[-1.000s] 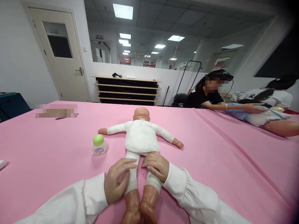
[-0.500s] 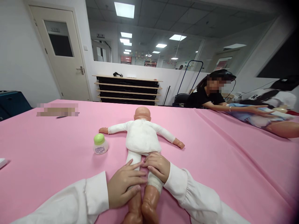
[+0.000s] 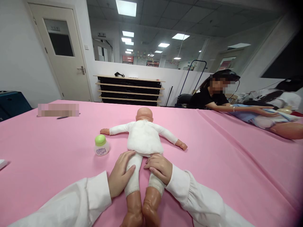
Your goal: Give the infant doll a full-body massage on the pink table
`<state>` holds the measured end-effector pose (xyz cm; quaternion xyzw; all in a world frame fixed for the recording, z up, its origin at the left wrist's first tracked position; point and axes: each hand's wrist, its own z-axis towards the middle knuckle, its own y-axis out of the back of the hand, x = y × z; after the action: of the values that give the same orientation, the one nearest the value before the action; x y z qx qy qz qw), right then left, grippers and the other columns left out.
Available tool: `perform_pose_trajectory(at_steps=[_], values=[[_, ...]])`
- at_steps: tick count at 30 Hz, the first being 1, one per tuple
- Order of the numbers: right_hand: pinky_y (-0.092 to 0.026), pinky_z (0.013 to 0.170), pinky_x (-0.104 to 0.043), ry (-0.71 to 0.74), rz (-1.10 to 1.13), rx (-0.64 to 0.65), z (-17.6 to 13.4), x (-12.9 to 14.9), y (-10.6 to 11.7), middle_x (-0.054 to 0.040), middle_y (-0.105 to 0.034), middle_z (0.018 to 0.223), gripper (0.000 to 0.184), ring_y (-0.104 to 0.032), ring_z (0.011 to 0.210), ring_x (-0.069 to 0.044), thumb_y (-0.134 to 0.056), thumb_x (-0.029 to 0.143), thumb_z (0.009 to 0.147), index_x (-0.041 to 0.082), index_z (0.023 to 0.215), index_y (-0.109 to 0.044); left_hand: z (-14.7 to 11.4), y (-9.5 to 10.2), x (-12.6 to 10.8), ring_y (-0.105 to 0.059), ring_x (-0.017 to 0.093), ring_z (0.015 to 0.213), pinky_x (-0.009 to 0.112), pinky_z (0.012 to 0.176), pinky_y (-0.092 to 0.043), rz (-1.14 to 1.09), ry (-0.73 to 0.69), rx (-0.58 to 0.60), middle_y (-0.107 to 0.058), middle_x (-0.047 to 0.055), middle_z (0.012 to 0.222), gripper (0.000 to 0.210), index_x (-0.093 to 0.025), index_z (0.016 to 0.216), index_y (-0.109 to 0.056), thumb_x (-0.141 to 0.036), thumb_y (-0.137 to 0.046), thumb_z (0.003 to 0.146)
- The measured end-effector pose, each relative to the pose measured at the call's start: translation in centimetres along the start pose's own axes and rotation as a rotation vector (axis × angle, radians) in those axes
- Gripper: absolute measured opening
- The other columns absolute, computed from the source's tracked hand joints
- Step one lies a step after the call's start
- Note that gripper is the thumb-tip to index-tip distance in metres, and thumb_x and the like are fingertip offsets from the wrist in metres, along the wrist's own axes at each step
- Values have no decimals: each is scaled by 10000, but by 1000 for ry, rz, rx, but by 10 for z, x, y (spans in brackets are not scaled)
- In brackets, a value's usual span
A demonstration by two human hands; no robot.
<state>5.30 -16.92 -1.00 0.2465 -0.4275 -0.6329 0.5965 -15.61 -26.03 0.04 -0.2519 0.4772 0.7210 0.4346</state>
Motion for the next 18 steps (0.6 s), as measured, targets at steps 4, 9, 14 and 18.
perform_pose_trajectory(at_steps=[4, 9, 14, 18], values=[[-450, 786, -334, -7, 41, -29, 1, 1, 0, -76, -669, 829, 456, -588, 826, -160, -223, 359, 933, 175, 941, -640, -1, -2, 2, -263, 269, 1338, 495, 1082, -244, 173, -127, 249, -318, 72, 1448, 464, -246, 1336, -410, -375, -406, 890], [-464, 844, -325, -123, 171, -107, 0, -3, 5, -70, -682, 950, 383, -608, 937, -157, -292, 354, 928, 180, 1010, -623, -11, 0, -10, -521, 199, 1147, 444, 1081, -256, 158, -406, 394, -674, 20, 1049, 286, -240, 987, -649, -212, -384, 882], [-454, 891, -344, -172, 125, -92, -2, -6, 5, -70, -662, 1056, 370, -594, 1019, -169, -314, 359, 923, 198, 1065, -615, -15, 2, -15, -646, 149, 748, 310, 845, -460, 21, -545, 314, -700, 36, 757, 266, -191, 827, -635, -190, -370, 851], [-428, 891, -379, -88, -18, -50, -1, 3, -1, -80, -652, 1059, 428, -565, 1040, -191, -278, 408, 920, 208, 1020, -643, -14, 1, -11, -590, 120, 583, 248, 651, -464, -2, -433, 191, -648, 25, 617, 309, -176, 740, -621, -216, -348, 878]])
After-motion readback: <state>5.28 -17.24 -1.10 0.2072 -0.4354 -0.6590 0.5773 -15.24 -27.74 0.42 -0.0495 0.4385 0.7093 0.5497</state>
